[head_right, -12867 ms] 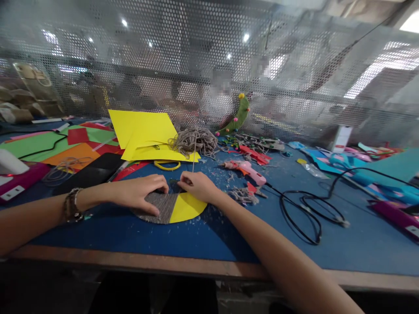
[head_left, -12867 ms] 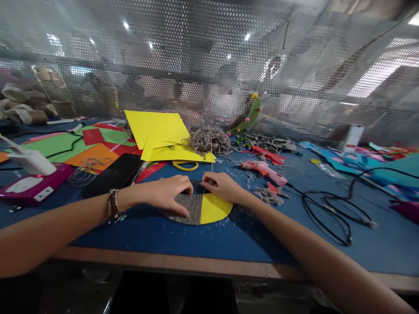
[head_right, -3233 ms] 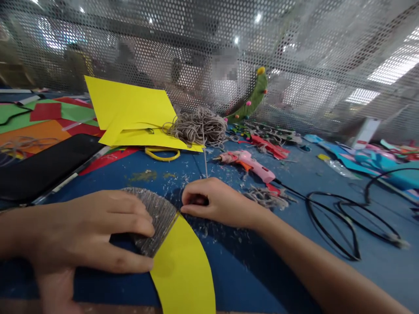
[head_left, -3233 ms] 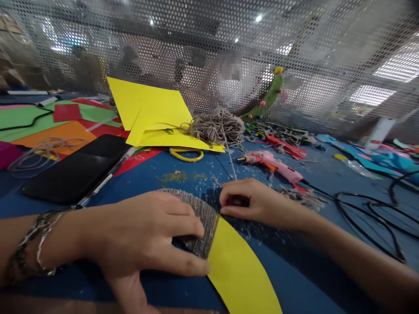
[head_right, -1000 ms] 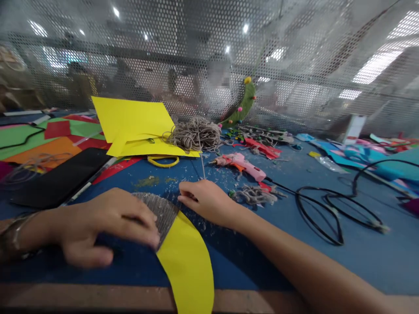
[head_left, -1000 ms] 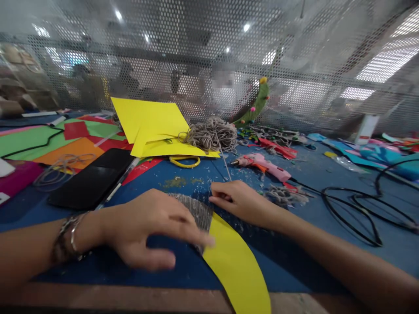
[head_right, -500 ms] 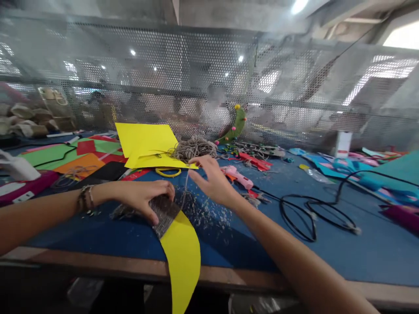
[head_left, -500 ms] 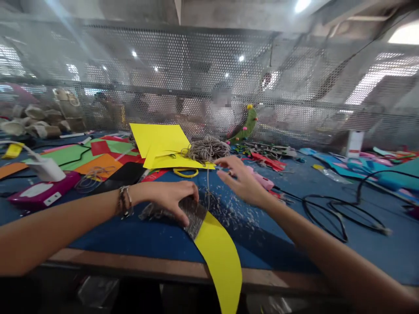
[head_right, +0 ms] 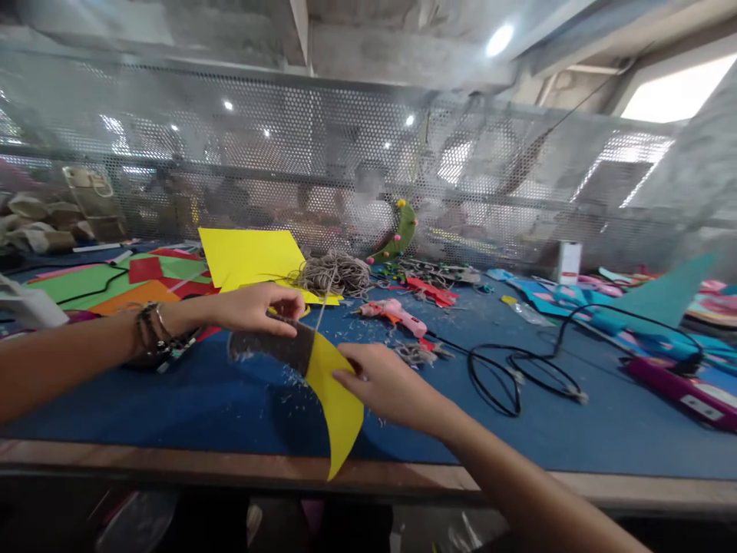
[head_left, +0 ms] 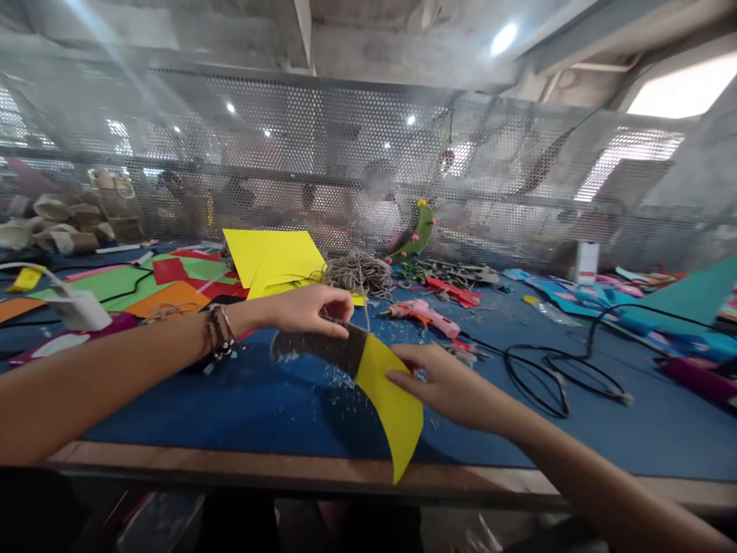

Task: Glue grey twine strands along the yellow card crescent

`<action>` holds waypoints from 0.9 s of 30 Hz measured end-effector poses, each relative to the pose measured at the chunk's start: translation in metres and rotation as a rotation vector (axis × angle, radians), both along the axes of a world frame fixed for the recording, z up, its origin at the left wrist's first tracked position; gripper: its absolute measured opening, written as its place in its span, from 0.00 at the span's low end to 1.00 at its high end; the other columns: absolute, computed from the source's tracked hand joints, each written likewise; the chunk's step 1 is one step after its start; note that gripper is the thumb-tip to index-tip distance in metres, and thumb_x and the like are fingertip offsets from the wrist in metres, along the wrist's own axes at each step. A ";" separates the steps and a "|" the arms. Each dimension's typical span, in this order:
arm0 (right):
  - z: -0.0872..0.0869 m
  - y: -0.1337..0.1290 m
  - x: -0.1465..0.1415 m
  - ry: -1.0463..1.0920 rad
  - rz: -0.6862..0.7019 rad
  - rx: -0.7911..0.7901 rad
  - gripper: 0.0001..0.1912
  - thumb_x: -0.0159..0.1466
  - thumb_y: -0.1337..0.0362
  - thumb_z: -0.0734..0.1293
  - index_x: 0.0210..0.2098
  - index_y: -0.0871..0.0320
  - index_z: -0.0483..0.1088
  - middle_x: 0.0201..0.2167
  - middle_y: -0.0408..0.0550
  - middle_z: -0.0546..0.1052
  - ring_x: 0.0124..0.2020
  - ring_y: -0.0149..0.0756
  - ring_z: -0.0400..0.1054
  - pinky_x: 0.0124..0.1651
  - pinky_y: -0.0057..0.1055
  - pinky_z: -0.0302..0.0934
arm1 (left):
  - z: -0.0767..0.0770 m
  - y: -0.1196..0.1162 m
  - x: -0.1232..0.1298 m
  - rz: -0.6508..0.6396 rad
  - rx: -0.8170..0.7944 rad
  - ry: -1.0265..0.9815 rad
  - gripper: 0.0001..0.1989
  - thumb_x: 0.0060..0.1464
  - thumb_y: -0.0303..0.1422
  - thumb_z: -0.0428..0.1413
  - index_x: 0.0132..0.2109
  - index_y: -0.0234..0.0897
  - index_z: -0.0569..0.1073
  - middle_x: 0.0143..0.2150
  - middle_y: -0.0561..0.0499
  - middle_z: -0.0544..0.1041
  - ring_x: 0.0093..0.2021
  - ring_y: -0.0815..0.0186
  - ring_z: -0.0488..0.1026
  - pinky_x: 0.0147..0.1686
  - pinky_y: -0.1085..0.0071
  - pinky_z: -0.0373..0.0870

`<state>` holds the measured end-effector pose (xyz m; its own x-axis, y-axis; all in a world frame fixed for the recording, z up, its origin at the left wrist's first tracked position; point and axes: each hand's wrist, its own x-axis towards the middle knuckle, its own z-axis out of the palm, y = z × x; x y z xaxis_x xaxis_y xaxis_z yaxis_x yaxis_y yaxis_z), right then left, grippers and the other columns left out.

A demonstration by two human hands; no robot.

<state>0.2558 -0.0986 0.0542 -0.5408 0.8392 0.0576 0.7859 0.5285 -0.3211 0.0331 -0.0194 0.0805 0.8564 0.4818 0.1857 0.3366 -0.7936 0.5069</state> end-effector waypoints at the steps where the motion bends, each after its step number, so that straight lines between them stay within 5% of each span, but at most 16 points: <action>1: 0.003 0.003 0.000 0.009 -0.008 0.057 0.12 0.62 0.63 0.56 0.24 0.60 0.62 0.22 0.42 0.68 0.24 0.28 0.59 0.26 0.25 0.50 | 0.007 -0.001 0.000 -0.008 0.006 -0.003 0.10 0.50 0.37 0.54 0.34 0.34 0.64 0.28 0.53 0.66 0.29 0.71 0.63 0.30 0.75 0.61; 6: 0.005 0.013 0.001 0.111 0.098 0.465 0.09 0.62 0.70 0.55 0.29 0.60 0.65 0.26 0.45 0.70 0.28 0.29 0.62 0.31 0.25 0.55 | 0.020 0.000 0.000 -0.055 0.106 -0.007 0.19 0.55 0.41 0.49 0.52 0.38 0.63 0.36 0.50 0.68 0.35 0.67 0.67 0.36 0.72 0.64; 10: -0.012 0.015 0.005 0.111 0.224 0.817 0.10 0.63 0.71 0.54 0.38 0.61 0.67 0.31 0.48 0.72 0.33 0.30 0.63 0.35 0.27 0.58 | 0.006 0.001 0.000 -0.126 0.362 -0.002 0.23 0.53 0.46 0.51 0.52 0.40 0.65 0.53 0.43 0.60 0.54 0.58 0.57 0.54 0.61 0.53; 14: -0.026 0.012 0.009 -0.067 0.275 0.996 0.11 0.63 0.72 0.56 0.41 0.62 0.66 0.28 0.46 0.72 0.28 0.30 0.62 0.29 0.26 0.57 | -0.008 -0.009 -0.003 -0.223 0.406 0.037 0.27 0.45 0.50 0.55 0.48 0.39 0.65 0.52 0.44 0.64 0.54 0.56 0.57 0.56 0.58 0.48; 20: -0.029 0.007 0.008 -0.268 0.376 0.929 0.15 0.65 0.70 0.52 0.33 0.61 0.69 0.24 0.45 0.72 0.24 0.29 0.61 0.25 0.26 0.56 | -0.023 -0.023 -0.006 -0.214 0.317 0.159 0.22 0.42 0.48 0.57 0.37 0.37 0.65 0.37 0.48 0.71 0.42 0.59 0.66 0.49 0.62 0.57; 27: -0.034 0.008 0.009 -0.341 0.470 0.622 0.18 0.65 0.69 0.49 0.42 0.63 0.68 0.30 0.49 0.73 0.29 0.31 0.65 0.31 0.28 0.61 | -0.041 -0.015 -0.018 -0.137 0.323 0.183 0.26 0.42 0.47 0.57 0.45 0.36 0.66 0.37 0.48 0.72 0.38 0.59 0.68 0.52 0.58 0.48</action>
